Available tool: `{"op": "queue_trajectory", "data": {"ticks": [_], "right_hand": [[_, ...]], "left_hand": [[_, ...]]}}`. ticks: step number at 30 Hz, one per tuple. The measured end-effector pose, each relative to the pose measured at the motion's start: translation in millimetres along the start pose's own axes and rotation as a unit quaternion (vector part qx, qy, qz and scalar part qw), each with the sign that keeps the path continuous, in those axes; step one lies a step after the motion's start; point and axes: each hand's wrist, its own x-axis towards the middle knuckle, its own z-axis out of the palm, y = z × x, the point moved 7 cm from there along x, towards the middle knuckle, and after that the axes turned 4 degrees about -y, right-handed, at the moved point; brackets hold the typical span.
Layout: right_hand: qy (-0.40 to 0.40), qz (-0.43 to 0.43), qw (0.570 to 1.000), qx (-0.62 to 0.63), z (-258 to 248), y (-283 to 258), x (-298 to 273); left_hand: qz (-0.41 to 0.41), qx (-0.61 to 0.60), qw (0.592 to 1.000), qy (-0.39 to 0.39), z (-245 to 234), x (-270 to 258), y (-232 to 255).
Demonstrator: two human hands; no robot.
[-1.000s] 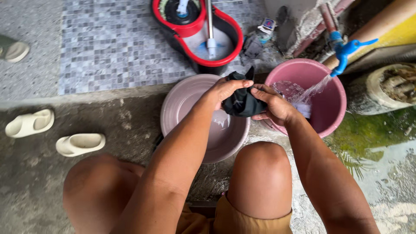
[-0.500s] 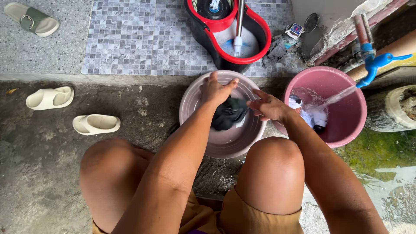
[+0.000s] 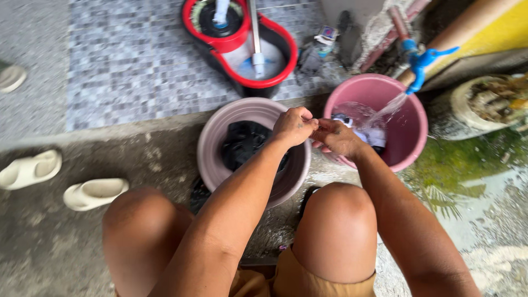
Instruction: The person washes items of clothing by hand in a basin of soapy water, rinsing them and wringing them out.
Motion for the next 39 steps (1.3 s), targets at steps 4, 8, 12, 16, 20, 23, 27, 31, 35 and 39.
{"op": "queue_trajectory", "data": {"ticks": [4, 8, 12, 16, 20, 23, 27, 31, 35, 39], "right_hand": [[0.018, -0.050, 0.994, 0.095, -29.8, 35.1, 1.9], [0.056, -0.012, 0.981, 0.184, -73.7, 72.8, -6.6], [0.150, 0.035, 0.988, 0.023, -119.8, 120.5, 4.4], [0.061, 0.005, 0.968, -0.242, -110.9, 170.1, 55.7], [0.038, 0.069, 0.974, -0.213, -81.4, 197.2, 89.0], [0.045, 0.134, 0.949, -0.283, -50.6, 195.8, 96.0], [0.067, 0.186, 0.938, -0.284, -62.4, 184.5, 87.3], [0.136, 0.151, 0.971, -0.128, -122.8, 158.7, 52.7], [0.233, 0.013, 0.972, -0.007, -154.7, 105.9, -1.6], [0.270, -0.147, 0.939, 0.151, -166.1, 50.1, -58.6]], "left_hand": [[0.027, 0.016, 0.999, -0.015, 41.5, 13.1, 33.5], [0.080, 0.010, 0.997, 0.004, 86.7, 39.2, 54.1], [0.098, 0.006, 0.993, -0.062, 135.7, 67.9, 54.0], [0.042, 0.073, 0.984, -0.157, 176.4, 86.7, 39.6], [0.030, 0.090, 0.986, -0.137, 189.5, 102.2, 23.3], [0.001, 0.104, 0.984, -0.147, 197.4, 108.9, 6.3], [0.001, 0.069, 0.991, -0.115, 195.7, 118.2, -1.4], [-0.016, -0.004, 0.995, -0.101, 181.5, 124.0, 1.9], [-0.095, -0.161, 0.980, -0.065, 165.3, 106.6, 11.4], [-0.133, -0.358, 0.912, -0.149, 168.6, 98.8, 29.8]]}}
